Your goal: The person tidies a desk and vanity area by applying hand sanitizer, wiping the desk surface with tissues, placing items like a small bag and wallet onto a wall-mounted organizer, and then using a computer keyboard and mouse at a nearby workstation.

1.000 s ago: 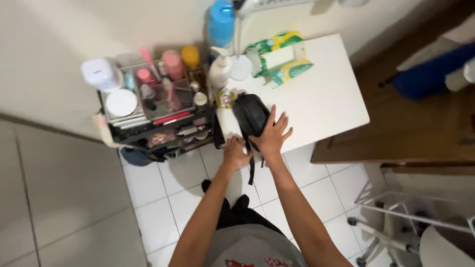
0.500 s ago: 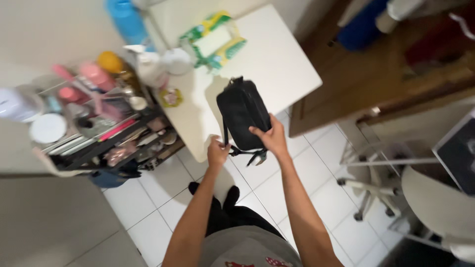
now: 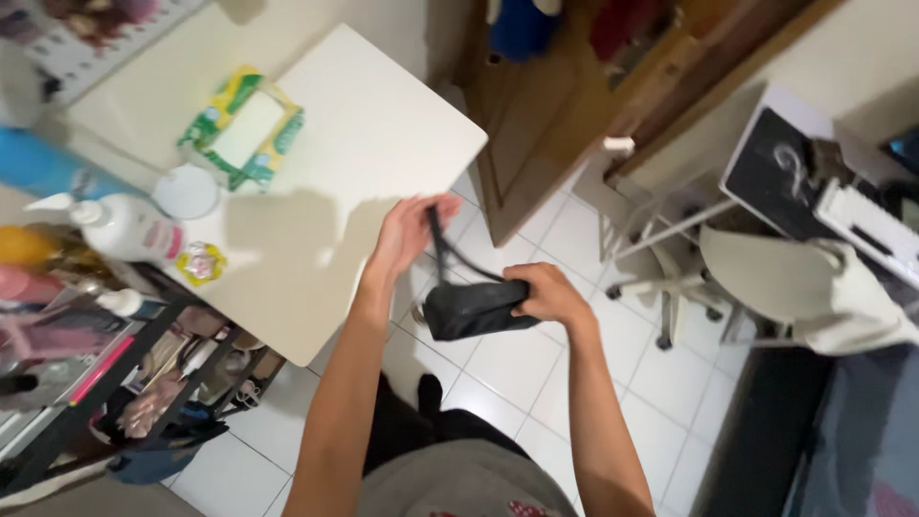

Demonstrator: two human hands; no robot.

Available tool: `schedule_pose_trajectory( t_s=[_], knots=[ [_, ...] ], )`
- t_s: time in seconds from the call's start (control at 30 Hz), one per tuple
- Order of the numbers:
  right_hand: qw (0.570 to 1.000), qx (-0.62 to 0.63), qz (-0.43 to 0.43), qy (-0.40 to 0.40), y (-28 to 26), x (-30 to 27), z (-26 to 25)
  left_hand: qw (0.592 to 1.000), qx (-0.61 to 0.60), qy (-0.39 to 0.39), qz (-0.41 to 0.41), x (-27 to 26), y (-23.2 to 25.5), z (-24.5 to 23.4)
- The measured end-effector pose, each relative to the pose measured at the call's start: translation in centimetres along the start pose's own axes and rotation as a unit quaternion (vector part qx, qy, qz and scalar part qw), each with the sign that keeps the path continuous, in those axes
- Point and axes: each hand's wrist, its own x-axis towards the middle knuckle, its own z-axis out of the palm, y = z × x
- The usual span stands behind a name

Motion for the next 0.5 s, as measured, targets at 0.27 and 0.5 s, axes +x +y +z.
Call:
schedule_pose_trajectory(
  t_s=[0.27, 0.5],
  knots=[
    [0.992, -0.001, 0.127, 0.026, 6.8, -0.3, 6.4, 0.941, 0.334, -0.052, 0.02, 3.4, 3.3, 15.1],
    [0.975, 0.068, 0.167, 0.13, 11.1, 0.9, 7.7, 0.838, 0.494, -0.149, 0.18, 5.5, 6.4, 17.8]
  ],
)
